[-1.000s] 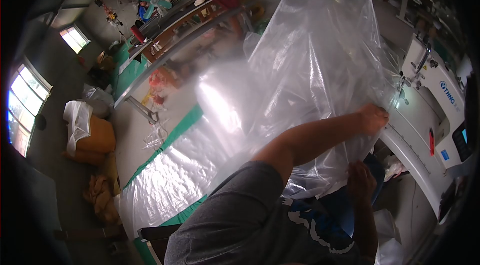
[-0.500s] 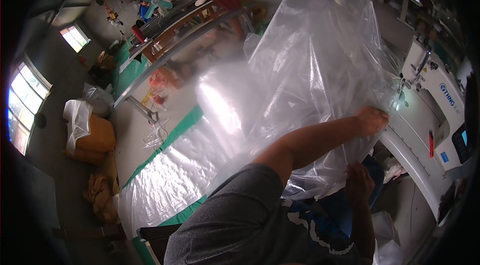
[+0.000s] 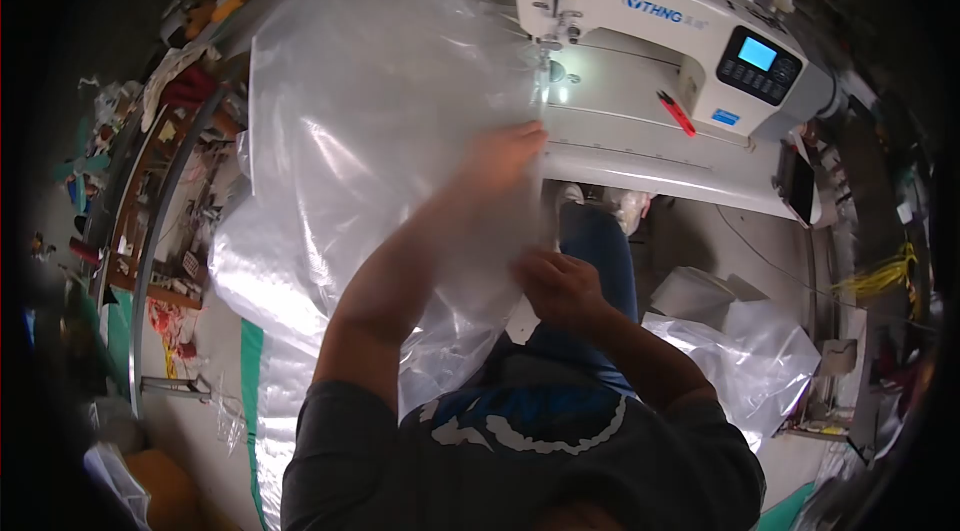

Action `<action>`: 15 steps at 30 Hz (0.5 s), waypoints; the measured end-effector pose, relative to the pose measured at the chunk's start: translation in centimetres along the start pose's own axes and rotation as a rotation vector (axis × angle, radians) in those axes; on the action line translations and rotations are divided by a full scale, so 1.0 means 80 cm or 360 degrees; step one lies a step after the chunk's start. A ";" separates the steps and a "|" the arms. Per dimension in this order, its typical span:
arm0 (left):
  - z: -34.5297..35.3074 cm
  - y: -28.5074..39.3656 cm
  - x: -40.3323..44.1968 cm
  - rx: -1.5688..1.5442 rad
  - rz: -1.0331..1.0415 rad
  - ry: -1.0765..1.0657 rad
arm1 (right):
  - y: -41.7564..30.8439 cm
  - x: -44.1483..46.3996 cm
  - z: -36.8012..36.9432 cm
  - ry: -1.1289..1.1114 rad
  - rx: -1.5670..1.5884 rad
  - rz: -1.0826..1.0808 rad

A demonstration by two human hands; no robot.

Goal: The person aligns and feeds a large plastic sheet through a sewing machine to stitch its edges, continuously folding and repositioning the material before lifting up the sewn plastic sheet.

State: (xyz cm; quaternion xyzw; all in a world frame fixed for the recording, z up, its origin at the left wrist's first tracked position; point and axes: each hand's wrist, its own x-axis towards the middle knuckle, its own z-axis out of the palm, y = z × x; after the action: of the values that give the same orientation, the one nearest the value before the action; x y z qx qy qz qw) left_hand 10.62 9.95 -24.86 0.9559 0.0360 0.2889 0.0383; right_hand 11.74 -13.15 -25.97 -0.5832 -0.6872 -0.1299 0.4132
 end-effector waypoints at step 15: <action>-0.012 0.016 0.015 -0.0065 -0.0463 -0.0233 | 0.049 -0.012 0.030 -0.0116 -0.0104 0.0227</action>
State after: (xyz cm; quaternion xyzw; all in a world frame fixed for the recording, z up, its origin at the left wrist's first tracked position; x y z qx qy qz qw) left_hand 11.14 8.80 -23.31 0.9581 0.1652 0.2107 0.1015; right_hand 14.30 -11.12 -29.35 -0.6481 -0.6539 -0.1013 0.3769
